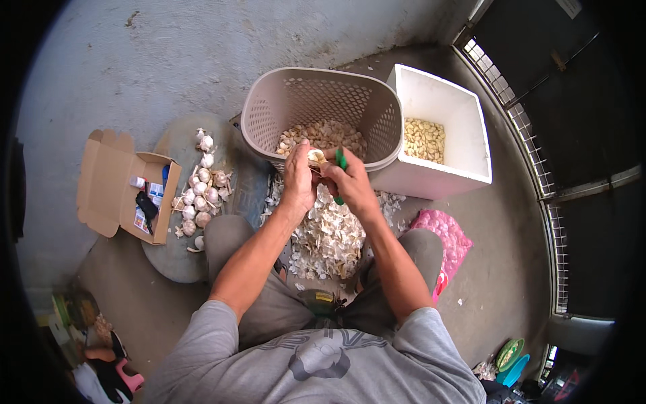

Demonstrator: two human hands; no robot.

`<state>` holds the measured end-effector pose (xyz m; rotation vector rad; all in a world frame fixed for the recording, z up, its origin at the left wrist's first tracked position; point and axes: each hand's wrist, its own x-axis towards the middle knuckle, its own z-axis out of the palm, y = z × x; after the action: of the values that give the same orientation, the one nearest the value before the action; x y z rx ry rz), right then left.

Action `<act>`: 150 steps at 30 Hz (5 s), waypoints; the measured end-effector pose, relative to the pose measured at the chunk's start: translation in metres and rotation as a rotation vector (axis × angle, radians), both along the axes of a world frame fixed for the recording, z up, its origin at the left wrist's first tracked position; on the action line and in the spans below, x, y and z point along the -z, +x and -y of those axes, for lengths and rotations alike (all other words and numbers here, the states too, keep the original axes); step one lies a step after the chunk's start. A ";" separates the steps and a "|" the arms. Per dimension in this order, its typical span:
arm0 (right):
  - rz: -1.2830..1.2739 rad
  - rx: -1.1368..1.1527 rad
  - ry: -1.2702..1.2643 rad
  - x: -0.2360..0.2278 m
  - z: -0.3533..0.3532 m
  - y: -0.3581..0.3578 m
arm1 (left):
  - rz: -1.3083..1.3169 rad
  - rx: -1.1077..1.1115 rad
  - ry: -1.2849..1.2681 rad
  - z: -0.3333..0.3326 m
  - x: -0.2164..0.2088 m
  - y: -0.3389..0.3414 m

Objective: The person is peeling garlic cloves using a small tool.

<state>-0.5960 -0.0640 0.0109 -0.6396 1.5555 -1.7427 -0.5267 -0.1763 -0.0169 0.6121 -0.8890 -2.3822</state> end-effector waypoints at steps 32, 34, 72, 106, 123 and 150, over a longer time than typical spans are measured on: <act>0.233 0.102 -0.151 -0.010 -0.005 -0.017 | 0.001 0.109 0.025 0.008 -0.015 0.004; 0.163 0.089 -0.139 -0.008 -0.005 -0.017 | 0.064 0.143 -0.203 0.010 -0.016 0.006; 0.173 0.110 -0.110 0.000 -0.008 -0.025 | 0.216 0.032 -0.877 0.001 -0.011 0.010; 0.453 0.113 -0.283 0.024 -0.007 -0.018 | 0.076 0.374 -0.582 0.011 -0.017 0.010; 0.342 0.039 -0.117 0.011 -0.014 -0.025 | 0.047 0.414 -0.301 0.025 -0.023 0.017; 0.114 -0.096 0.098 -0.028 -0.025 -0.033 | 0.151 0.242 -0.320 0.027 -0.020 0.009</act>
<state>-0.6292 -0.0385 0.0390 -0.5469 1.4971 -1.5940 -0.5178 -0.2032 0.0031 0.5890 -1.4486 -2.3471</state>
